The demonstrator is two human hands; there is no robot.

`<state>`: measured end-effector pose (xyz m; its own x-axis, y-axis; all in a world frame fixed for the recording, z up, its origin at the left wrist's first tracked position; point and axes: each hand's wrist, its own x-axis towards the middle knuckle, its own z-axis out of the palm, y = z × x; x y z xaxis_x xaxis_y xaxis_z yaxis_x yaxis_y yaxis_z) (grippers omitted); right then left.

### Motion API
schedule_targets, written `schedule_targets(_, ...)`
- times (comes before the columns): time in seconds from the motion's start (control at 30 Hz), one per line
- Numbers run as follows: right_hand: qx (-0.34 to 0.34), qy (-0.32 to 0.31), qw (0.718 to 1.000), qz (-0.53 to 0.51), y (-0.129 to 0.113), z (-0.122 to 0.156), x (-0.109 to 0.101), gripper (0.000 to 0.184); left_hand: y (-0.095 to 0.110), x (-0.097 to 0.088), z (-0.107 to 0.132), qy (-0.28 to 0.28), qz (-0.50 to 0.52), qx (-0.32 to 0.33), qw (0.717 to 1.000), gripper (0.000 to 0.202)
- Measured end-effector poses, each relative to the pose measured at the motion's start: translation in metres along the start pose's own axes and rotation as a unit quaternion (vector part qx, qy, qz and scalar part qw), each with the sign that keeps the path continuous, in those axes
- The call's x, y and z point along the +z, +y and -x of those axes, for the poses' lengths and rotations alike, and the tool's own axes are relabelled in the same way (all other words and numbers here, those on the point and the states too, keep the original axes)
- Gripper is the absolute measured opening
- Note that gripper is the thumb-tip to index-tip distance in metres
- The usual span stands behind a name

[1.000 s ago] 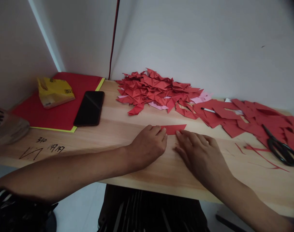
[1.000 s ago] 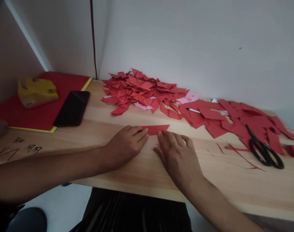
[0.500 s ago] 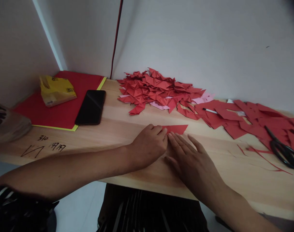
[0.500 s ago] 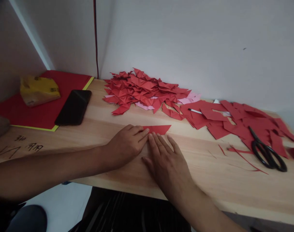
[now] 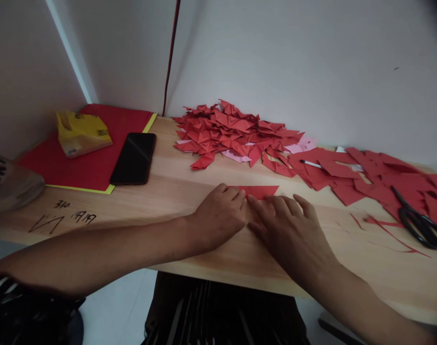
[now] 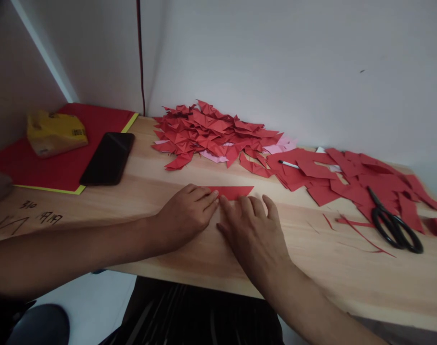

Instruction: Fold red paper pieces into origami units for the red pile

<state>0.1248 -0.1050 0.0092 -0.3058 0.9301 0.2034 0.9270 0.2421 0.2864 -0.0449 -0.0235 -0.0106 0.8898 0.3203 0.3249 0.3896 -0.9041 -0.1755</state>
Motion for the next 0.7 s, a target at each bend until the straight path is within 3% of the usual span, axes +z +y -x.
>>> schedule_targets(0.17,-0.006,0.013,1.0,-0.006,0.011,0.001,0.004,0.031,0.0,-0.001,0.0,-0.001,0.004,-0.003,1.0,0.02)
schedule_targets(0.3,0.008,0.009,0.994,-0.106,0.038,-0.005,0.002,0.027,0.0,0.001,0.0,0.0,0.006,-0.003,1.0,0.02)
schedule_targets(0.47,0.096,-0.105,0.945,-0.293,0.05,-0.038,-0.002,0.025,0.0,0.004,0.002,0.013,0.025,-0.01,1.0,0.017)
schedule_targets(0.53,0.082,-0.151,0.938,-0.299,0.048,-0.048,0.003,0.03,0.0,0.004,0.002,0.017,0.038,-0.014,0.999,0.016)
schedule_targets(0.7,0.058,-0.179,0.946,-0.263,0.044,-0.057,0.014,0.037,0.0,0.003,0.001,0.023,0.051,-0.015,0.998,0.019)
